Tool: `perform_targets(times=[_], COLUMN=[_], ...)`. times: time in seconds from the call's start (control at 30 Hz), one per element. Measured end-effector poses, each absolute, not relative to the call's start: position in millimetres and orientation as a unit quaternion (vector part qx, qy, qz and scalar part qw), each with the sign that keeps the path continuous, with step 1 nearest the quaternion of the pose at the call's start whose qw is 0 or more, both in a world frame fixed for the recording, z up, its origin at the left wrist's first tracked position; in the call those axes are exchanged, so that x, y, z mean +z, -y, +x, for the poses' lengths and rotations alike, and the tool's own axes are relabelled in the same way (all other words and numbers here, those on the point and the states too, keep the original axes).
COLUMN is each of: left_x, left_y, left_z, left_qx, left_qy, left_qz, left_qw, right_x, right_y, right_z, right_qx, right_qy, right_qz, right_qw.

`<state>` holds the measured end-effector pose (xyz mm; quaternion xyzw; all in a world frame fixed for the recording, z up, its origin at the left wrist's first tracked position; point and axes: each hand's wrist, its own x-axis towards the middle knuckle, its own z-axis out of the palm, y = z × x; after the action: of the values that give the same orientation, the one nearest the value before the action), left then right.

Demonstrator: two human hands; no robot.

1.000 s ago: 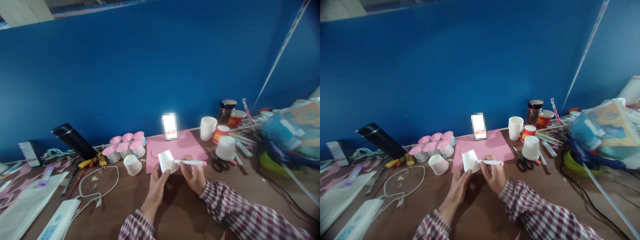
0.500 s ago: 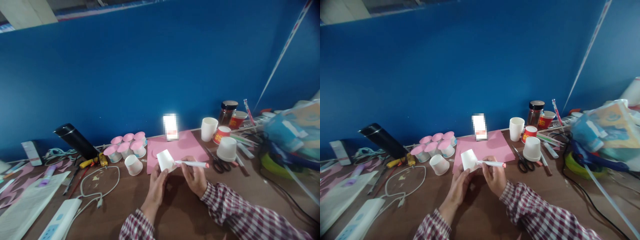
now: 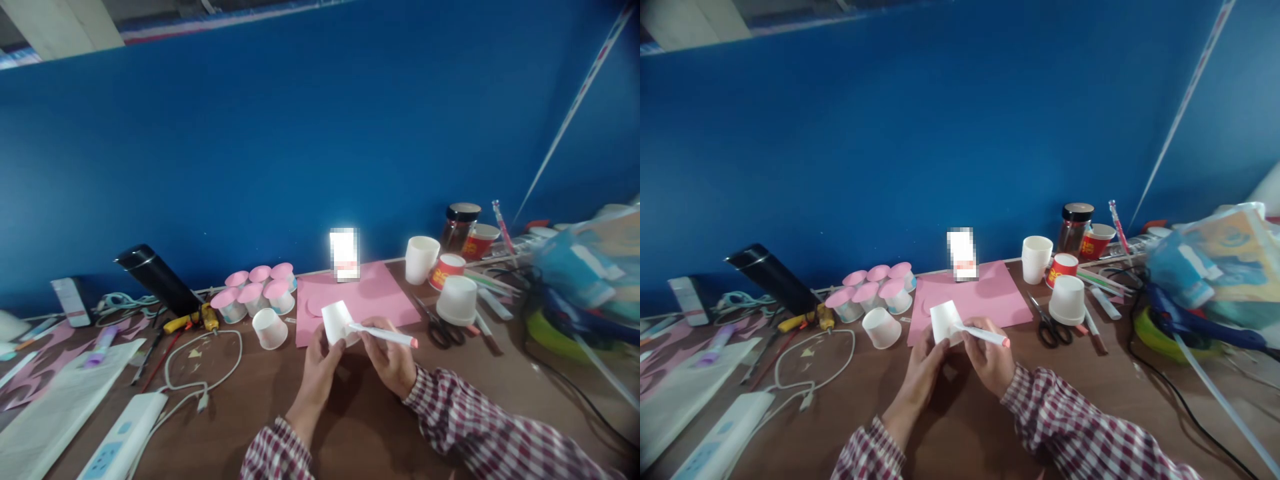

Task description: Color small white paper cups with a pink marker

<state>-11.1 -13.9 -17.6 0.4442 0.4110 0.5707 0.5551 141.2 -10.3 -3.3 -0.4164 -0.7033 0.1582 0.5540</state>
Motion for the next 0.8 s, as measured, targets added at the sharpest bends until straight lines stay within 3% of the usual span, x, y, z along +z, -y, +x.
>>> perform_targets(times=[0.8], left_x=[-13.3], left_y=[13.7], left_z=[-12.6], left_qx=[0.545], left_qy=[-0.456], left_qz=[0.482], left_qw=[0.512], right_x=[0.0], right_y=[12.1], right_z=[140.6], right_qx=[0.115], right_qy=[0.735], right_qz=[-0.386], right_qw=[0.545])
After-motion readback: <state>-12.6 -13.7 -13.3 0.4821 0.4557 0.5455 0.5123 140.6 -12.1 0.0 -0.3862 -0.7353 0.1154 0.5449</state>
